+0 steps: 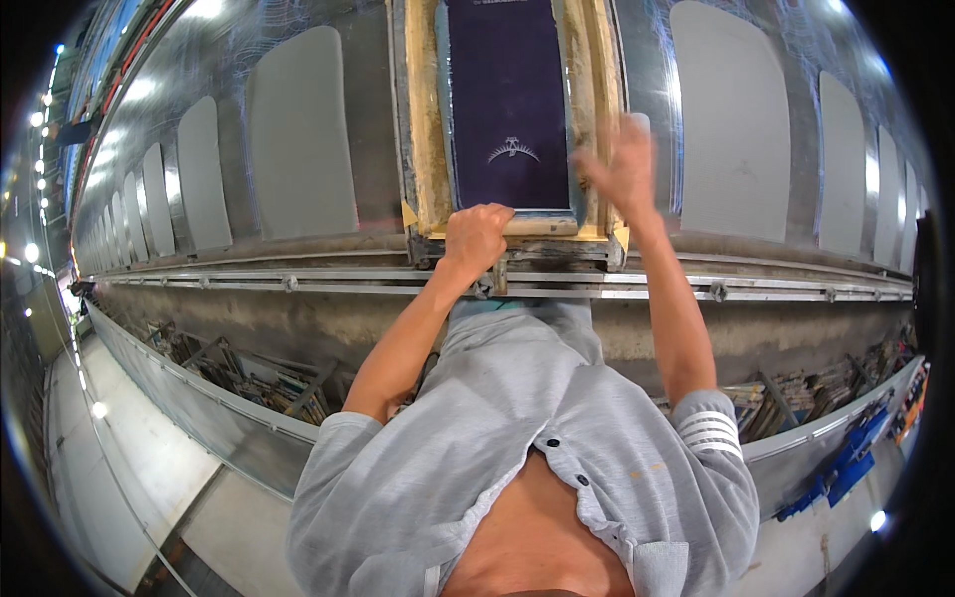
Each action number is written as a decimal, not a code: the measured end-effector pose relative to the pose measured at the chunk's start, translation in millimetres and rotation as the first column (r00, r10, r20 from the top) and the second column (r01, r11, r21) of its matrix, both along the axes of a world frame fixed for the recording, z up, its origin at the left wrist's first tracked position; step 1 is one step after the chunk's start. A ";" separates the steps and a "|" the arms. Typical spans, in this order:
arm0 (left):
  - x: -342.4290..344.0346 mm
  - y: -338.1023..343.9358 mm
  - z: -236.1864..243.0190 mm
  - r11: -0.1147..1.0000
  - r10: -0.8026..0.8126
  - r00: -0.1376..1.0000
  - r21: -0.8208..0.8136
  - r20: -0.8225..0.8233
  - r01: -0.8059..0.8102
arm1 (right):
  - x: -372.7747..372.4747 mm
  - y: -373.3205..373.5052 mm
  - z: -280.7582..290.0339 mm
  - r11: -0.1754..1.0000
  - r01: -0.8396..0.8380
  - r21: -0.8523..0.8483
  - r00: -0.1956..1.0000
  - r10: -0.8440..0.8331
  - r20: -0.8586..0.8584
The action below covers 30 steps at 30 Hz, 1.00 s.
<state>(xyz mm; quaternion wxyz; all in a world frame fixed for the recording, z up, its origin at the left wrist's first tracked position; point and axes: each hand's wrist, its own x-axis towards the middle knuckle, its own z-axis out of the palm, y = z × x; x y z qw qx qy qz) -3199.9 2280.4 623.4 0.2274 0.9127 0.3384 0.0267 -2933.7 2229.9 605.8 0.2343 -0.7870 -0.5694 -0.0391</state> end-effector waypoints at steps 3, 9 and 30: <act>-0.1 -1.5 -3.0 1.000 -0.006 1.000 0.015 -0.018 0.006 | 55.0 21.9 -35.1 0.900 0.419 -0.116 0.844 -0.434 -0.315; -11.0 -5.0 2.7 1.000 -0.016 1.000 0.002 -0.020 0.017 | 88.7 21.8 -58.8 0.889 0.434 -0.144 0.704 -0.434 -0.562; -304.7 132.1 38.3 0.995 0.069 0.997 0.067 0.036 -0.072 | -230.7 169.7 -33.7 0.880 0.475 -0.017 0.602 -0.339 -0.723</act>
